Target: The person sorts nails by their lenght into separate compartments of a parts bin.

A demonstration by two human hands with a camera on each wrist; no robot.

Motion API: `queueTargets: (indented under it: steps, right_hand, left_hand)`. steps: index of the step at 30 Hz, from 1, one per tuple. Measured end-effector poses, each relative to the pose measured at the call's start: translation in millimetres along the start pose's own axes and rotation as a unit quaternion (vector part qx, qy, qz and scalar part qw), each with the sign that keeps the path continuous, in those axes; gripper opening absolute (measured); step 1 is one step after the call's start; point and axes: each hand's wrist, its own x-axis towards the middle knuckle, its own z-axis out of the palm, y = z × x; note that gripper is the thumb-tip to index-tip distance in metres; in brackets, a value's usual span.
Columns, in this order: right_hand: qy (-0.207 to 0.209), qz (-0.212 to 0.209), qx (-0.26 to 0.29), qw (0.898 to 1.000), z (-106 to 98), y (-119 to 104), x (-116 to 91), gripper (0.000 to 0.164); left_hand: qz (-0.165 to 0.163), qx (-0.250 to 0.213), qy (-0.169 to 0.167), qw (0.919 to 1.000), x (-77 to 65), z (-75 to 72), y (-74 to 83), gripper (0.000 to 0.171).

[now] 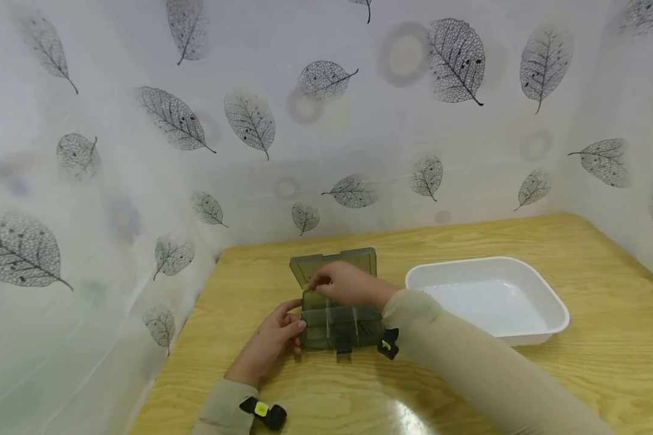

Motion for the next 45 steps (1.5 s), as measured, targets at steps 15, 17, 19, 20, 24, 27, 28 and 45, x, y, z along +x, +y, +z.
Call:
queueTargets:
  steps: [15,17,19,20,24,27,28,45]
  right_hand:
    - [-0.012,0.006,0.011,1.000,-4.8,-3.6,-10.0,0.024]
    - [-0.012,0.001,0.010,1.000,-7.7,-2.9,-14.3,0.024]
    - [-0.012,-0.002,0.005,1.000,-11.2,-2.4,-19.5,0.024]
    - [-0.013,-0.002,0.005,1.000,-13.2,-1.8,-22.5,0.023]
    - [-0.016,0.018,-0.005,1.000,-23.2,1.9,-36.5,0.023]
    - [-0.013,0.030,-0.007,0.999,-31.3,9.0,-49.1,0.023]
    - [-0.011,0.032,-0.007,0.999,-34.1,11.8,-53.9,0.023]
    - [0.015,0.096,0.026,0.995,-80.8,59.7,-131.8,0.021]
  left_hand:
    - [-0.007,0.004,0.005,1.0000,0.5,-1.3,-0.7,0.059]
    - [-0.005,0.005,0.005,1.0000,0.8,-1.1,-0.2,0.060]
    - [-0.005,0.005,0.005,1.0000,0.7,-0.6,0.3,0.060]
    - [-0.006,0.004,0.006,1.0000,0.6,-0.2,0.7,0.060]
    - [-0.003,0.005,0.006,1.0000,-0.4,1.0,1.0,0.060]
    - [-0.001,0.008,0.008,0.9999,-1.1,1.5,0.8,0.060]
    - [-0.001,0.009,0.009,0.9999,-1.3,1.5,0.8,0.061]
    - [0.002,0.017,0.005,0.9998,-0.3,-0.2,-0.5,0.062]
